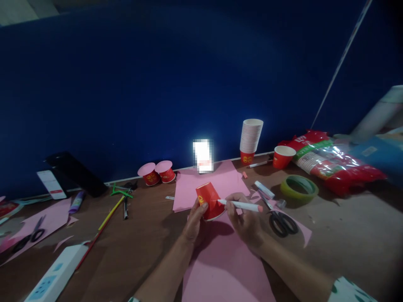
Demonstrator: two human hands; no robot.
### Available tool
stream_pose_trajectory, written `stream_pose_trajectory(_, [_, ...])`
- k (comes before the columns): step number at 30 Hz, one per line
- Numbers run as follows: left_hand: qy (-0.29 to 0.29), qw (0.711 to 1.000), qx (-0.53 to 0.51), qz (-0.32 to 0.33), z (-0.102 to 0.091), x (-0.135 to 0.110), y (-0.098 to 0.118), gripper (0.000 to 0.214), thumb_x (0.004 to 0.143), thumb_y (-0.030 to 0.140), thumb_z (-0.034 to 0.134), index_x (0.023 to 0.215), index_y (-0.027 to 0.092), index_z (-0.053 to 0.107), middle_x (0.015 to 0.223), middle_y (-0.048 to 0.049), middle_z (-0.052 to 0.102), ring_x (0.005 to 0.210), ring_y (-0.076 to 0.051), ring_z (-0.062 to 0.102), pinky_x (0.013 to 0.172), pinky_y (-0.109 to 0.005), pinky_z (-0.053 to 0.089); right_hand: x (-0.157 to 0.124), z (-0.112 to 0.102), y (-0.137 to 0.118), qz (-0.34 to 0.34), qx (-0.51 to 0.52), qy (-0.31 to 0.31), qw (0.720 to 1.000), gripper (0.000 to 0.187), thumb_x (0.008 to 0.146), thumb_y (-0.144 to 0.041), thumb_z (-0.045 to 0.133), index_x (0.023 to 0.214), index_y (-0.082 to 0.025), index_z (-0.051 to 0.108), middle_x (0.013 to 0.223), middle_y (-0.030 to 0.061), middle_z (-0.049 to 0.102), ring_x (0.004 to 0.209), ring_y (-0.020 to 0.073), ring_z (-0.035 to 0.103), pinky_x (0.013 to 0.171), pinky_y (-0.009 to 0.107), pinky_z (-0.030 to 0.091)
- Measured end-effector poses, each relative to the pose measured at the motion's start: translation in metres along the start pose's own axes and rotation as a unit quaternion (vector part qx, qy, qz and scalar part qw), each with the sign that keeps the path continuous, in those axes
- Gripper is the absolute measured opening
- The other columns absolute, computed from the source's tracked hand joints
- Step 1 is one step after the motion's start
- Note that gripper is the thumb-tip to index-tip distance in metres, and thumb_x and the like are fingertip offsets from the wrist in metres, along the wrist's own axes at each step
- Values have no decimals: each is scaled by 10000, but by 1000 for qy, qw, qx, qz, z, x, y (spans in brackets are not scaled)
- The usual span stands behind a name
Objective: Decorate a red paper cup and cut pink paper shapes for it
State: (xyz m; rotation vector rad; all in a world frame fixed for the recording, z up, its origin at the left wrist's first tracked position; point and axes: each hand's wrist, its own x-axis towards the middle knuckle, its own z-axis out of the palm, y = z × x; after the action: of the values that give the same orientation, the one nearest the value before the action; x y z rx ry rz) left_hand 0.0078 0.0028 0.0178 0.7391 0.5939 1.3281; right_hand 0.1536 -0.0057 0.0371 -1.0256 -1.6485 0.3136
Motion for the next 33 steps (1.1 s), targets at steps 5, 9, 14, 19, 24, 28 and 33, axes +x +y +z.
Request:
stream_pose_trajectory(5, [-2, 1000, 12, 1, -6, 2, -1, 422, 747, 292, 611, 1145, 175, 537, 1019, -74, 666, 1014, -267, 582, 896, -416, 422, 1, 0, -1, 5, -1, 3, 1000, 95, 854, -185, 451, 804, -185, 531, 725, 37, 599, 666, 168, 583, 580, 267, 469])
stream_pose_trajectory(9, [0, 1000, 13, -1, -8, 3, -2, 465, 730, 314, 626, 1162, 172, 529, 1029, -75, 665, 1009, -271, 586, 902, -412, 418, 1, 0, 0, 5, -9, 4, 1000, 99, 851, -192, 453, 791, -189, 532, 708, 26, 599, 642, 160, 581, 565, 255, 462])
stream_pose_trajectory(14, [-13, 1000, 18, 1, -11, 4, -4, 437, 746, 305, 605, 1157, 172, 535, 1022, -69, 667, 1032, -270, 572, 921, -417, 406, 0, 0, 0, 8, -5, 3, 1000, 102, 851, -191, 449, 782, -192, 524, 692, 24, 589, 621, 159, 576, 555, 257, 454])
stream_pose_trajectory(19, [-22, 999, 38, 8, -14, 6, -4, 452, 760, 320, 587, 1182, 175, 512, 1032, -74, 661, 1033, -274, 571, 925, -429, 398, 0, 0, 0, 5, 3, -2, 1000, 93, 844, -179, 456, 778, -195, 519, 691, 21, 581, 628, 162, 580, 565, 262, 459])
stream_pose_trajectory(24, [-20, 999, 36, 0, -13, 6, -5, 454, 748, 328, 602, 1169, 179, 521, 1027, -75, 663, 1008, -271, 585, 909, -421, 409, 0, 1, -1, 3, 2, 2, 1000, 94, 845, -179, 459, 775, -196, 519, 689, 25, 583, 637, 165, 578, 581, 272, 462])
stream_pose_trajectory(28, [-13, 1000, 24, -10, -12, 6, -6, 470, 727, 329, 626, 1161, 174, 532, 1021, -76, 667, 991, -270, 594, 905, -413, 412, 0, 1, -1, 3, 1, 7, 1000, 89, 851, -184, 454, 793, -194, 521, 706, 25, 585, 646, 164, 575, 604, 278, 465])
stream_pose_trajectory(33, [-9, 999, 31, -13, -13, 5, -5, 474, 717, 331, 633, 1154, 170, 543, 1011, -77, 672, 982, -271, 600, 903, -409, 414, 2, 0, -2, -1, -5, 9, 1000, 125, 855, -190, 438, 770, -193, 529, 688, 27, 587, 642, 168, 575, 610, 286, 465])
